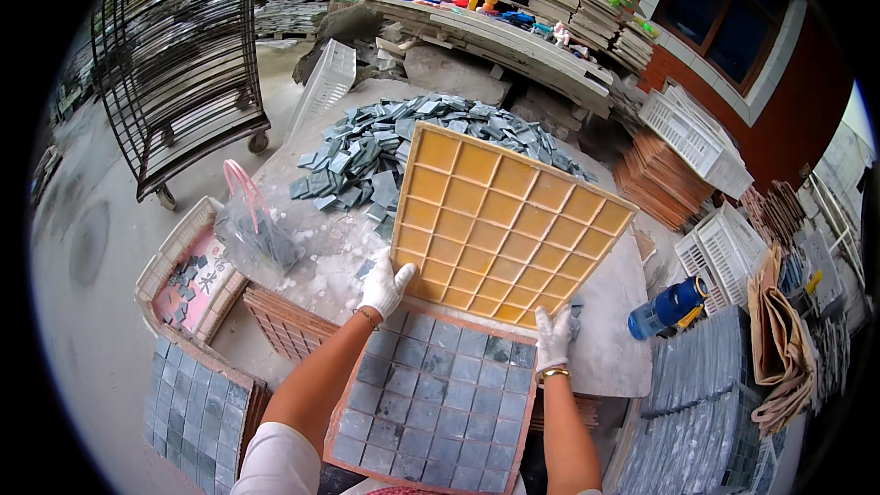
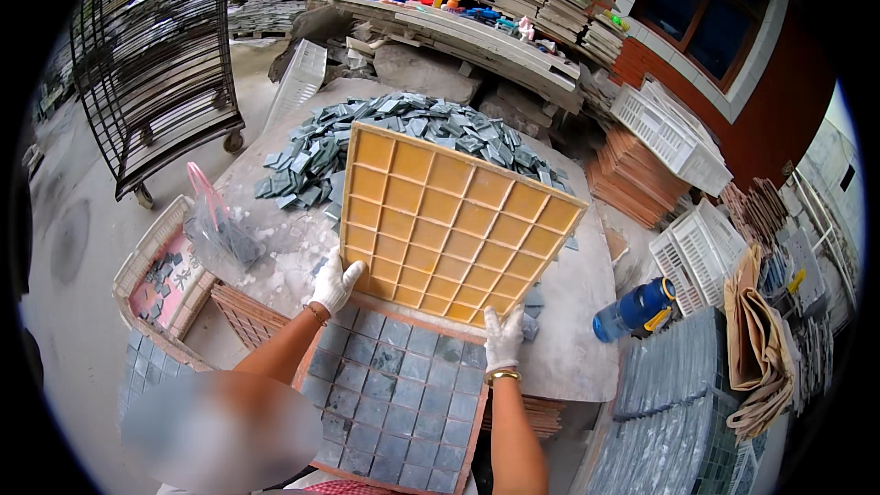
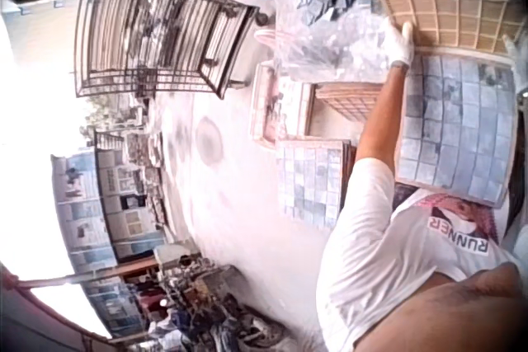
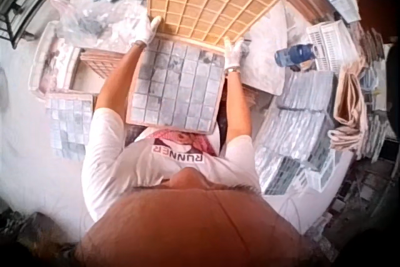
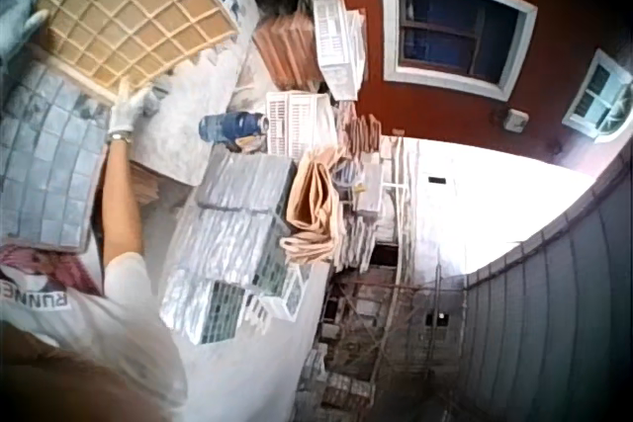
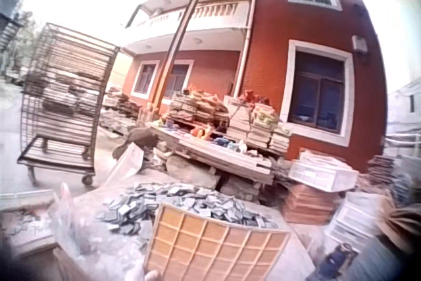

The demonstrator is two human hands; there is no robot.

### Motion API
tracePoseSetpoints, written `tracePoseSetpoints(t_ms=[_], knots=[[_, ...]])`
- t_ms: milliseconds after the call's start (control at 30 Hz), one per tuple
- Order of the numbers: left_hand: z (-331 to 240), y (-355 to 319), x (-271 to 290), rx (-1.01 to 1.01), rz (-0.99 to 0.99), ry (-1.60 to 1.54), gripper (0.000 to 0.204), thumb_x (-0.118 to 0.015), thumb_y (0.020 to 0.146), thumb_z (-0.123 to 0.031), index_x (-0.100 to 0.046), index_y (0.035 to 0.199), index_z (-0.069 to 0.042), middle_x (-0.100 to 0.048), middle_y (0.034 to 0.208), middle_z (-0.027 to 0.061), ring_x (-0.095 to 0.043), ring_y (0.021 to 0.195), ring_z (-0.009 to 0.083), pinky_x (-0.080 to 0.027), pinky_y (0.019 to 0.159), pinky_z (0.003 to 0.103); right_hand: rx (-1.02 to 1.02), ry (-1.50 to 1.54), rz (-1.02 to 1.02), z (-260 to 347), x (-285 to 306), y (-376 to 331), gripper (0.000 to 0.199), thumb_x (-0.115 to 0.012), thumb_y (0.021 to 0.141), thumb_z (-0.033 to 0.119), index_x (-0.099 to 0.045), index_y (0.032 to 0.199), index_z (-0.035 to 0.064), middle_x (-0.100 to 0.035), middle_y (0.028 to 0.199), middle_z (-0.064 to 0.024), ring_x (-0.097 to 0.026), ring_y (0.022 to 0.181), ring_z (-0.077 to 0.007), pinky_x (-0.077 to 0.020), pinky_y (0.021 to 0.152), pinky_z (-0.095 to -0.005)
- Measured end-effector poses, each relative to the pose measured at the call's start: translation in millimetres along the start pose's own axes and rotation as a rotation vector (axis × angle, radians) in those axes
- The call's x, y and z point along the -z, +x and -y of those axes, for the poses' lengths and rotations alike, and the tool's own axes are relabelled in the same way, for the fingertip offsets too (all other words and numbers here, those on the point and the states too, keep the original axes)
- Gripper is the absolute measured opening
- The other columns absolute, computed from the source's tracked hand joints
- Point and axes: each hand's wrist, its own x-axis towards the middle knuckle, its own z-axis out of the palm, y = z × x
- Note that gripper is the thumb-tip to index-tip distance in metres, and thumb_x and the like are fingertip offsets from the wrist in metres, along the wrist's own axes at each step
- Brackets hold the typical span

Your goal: The person places small green square tiles into a yellow grid frame on a table, arranging them one by one to form a tiled panel. The person then flips the completed panel and sets it aside before starting a new panel.

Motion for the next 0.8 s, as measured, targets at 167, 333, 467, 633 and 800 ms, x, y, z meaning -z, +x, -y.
tracePoseSetpoints(t_ms=[167, 333, 467, 633, 800], knots=[[11, 19, -16, -0.034, -0.195, -0.048, 0.036, -0.059, 0.081, -0.014, -0.050, 0.112, 0.000, -0.061, 0.102, 0.0219, -0.059, 0.096, 0.0350, -0.045, 0.083, 0.039, -0.145, 0.199, -0.064, 0, -30, 19, 0.065, -0.059, 0.089, 0.011, -0.024, 0.142, -0.0028, -0.036, 0.141, -0.0131, -0.038, 0.127, -0.0202, -0.0298, 0.106, -0.0317], [11, 34, -21, -0.031, -0.032, -0.210, 0.054, -0.058, 0.078, -0.009, -0.044, 0.130, 0.000, -0.056, 0.118, 0.0244, -0.055, 0.107, 0.0382, -0.043, 0.093, 0.041, -0.064, 0.056, -0.041, -13, -32, 34, 0.061, -0.059, 0.089, 0.017, -0.031, 0.139, -0.0042, -0.038, 0.142, -0.0165, -0.035, 0.133, -0.0263, -0.0290, 0.108, -0.0355], [8, -7, -3, -0.334, -0.106, 0.200, 0.056, -0.058, 0.086, -0.025, -0.042, 0.133, 0.000, -0.039, 0.141, 0.0185, -0.036, 0.131, 0.0353, -0.029, 0.106, 0.044, 0.505, -0.713, 0.148, 28, -63, 4, 0.058, -0.060, 0.089, 0.029, -0.042, 0.134, -0.0027, -0.046, 0.136, -0.0195, -0.037, 0.132, -0.0324, -0.0283, 0.109, -0.0400], [-10, -74, 21, -0.680, 0.444, 0.672, 0.073, -0.047, 0.087, -0.056, -0.040, 0.136, -0.002, -0.040, 0.142, 0.0167, -0.034, 0.133, 0.0317, -0.020, 0.109, 0.051, 0.655, -1.172, 0.695, 9, -79, -58, 0.077, -0.044, 0.088, 0.059, -0.038, 0.138, 0.0007, -0.035, 0.145, -0.0171, -0.026, 0.138, -0.0304, -0.0121, 0.114, -0.0465], [-12, -99, 24, -0.667, 0.384, 0.741, 0.077, -0.042, 0.087, -0.059, -0.039, 0.137, -0.001, -0.038, 0.143, 0.0171, -0.031, 0.135, 0.0305, -0.016, 0.112, 0.048, 0.563, -1.163, 0.657, 17, -83, -71, 0.081, -0.046, 0.086, 0.060, -0.036, 0.139, -0.0006, -0.031, 0.147, -0.0180, -0.024, 0.139, -0.0303, -0.0096, 0.115, -0.0455]])
